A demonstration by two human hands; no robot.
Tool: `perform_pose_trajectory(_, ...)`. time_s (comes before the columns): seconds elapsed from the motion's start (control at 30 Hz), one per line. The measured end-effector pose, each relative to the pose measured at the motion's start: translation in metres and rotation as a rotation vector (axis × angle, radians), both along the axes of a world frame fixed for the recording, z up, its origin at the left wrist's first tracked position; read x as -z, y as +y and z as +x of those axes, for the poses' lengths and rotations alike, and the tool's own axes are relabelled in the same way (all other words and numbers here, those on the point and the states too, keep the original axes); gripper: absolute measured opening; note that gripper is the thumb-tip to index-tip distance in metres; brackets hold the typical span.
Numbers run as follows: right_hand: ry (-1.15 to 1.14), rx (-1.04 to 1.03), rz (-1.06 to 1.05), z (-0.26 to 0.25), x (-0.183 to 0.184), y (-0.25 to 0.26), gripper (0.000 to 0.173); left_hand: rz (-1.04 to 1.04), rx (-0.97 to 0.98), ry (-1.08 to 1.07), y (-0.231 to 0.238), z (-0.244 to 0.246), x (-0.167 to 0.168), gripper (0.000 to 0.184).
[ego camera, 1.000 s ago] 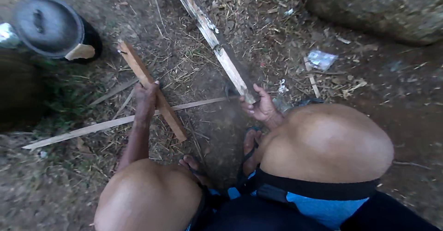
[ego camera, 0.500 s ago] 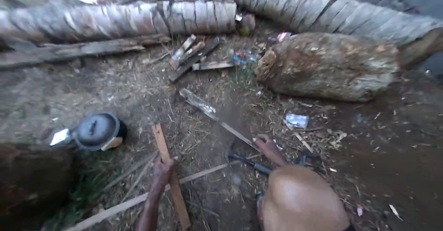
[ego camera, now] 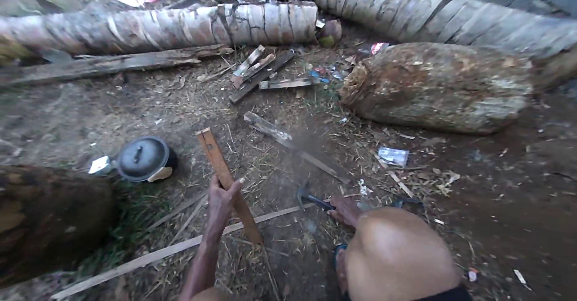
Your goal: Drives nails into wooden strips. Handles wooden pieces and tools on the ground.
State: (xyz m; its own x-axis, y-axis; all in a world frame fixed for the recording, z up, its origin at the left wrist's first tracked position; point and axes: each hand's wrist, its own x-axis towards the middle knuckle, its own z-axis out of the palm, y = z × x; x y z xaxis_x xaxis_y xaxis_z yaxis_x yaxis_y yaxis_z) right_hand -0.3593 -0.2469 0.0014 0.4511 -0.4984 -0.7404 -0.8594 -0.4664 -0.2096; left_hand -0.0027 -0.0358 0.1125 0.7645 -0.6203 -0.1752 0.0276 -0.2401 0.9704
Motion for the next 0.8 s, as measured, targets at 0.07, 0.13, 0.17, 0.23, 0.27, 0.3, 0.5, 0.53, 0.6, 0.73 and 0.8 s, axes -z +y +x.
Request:
perform_pose_trajectory(0.07, -0.008, 0.038, 0.052, 0.007, -0.019, 0.004, 0.051, -0.072, -0.018, -0.012, -0.004, 0.000, -0.010, 0.082)
perform_pose_trajectory(0.13, -0.017, 0.090, 0.081, 0.013, -0.036, 0.010, 0.050, -0.158, -0.023, -0.033, -0.010, 0.000, -0.021, 0.083)
perform_pose_trajectory(0.17, -0.015, 0.098, 0.078, 0.015, -0.043, 0.012, 0.050, -0.198, -0.030, -0.034, -0.013, 0.000, -0.024, 0.084)
perform_pose_trajectory(0.23, -0.037, 0.108, 0.072, 0.018, -0.050, 0.012, 0.049, -0.265, -0.053, -0.043, -0.019, -0.001, -0.025, 0.084)
perform_pose_trajectory(0.27, -0.047, 0.133, 0.084, 0.021, -0.058, 0.011, 0.049, -0.280, -0.056, -0.059, -0.021, -0.003, -0.024, 0.087)
perform_pose_trajectory(0.3, -0.074, 0.171, 0.086, 0.022, -0.064, 0.010, 0.047, -0.283, -0.054, -0.085, -0.022, -0.006, -0.021, 0.088)
perform_pose_trajectory(0.5, -0.463, 0.236, 0.077, 0.034, -0.131, -0.009, 0.034, -0.263, 0.039, -0.058, -0.019, -0.016, -0.027, 0.078)
perform_pose_trajectory(0.53, -0.518, 0.188, 0.085, 0.036, -0.150, -0.014, 0.032, -0.262, 0.090, -0.040, -0.017, -0.016, -0.030, 0.075)
perform_pose_trajectory(0.6, -0.602, 0.061, 0.088, 0.043, -0.186, -0.025, 0.032, -0.251, 0.172, -0.055, -0.014, -0.014, -0.033, 0.069)
perform_pose_trajectory(0.73, -0.607, -0.191, -0.051, 0.060, -0.241, -0.037, 0.036, -0.312, 0.219, -0.050, -0.014, -0.017, -0.041, 0.065)
perform_pose_trajectory(0.8, -0.566, -0.300, -0.157, 0.071, -0.268, -0.037, 0.036, -0.339, 0.219, -0.058, -0.016, -0.019, -0.047, 0.064)
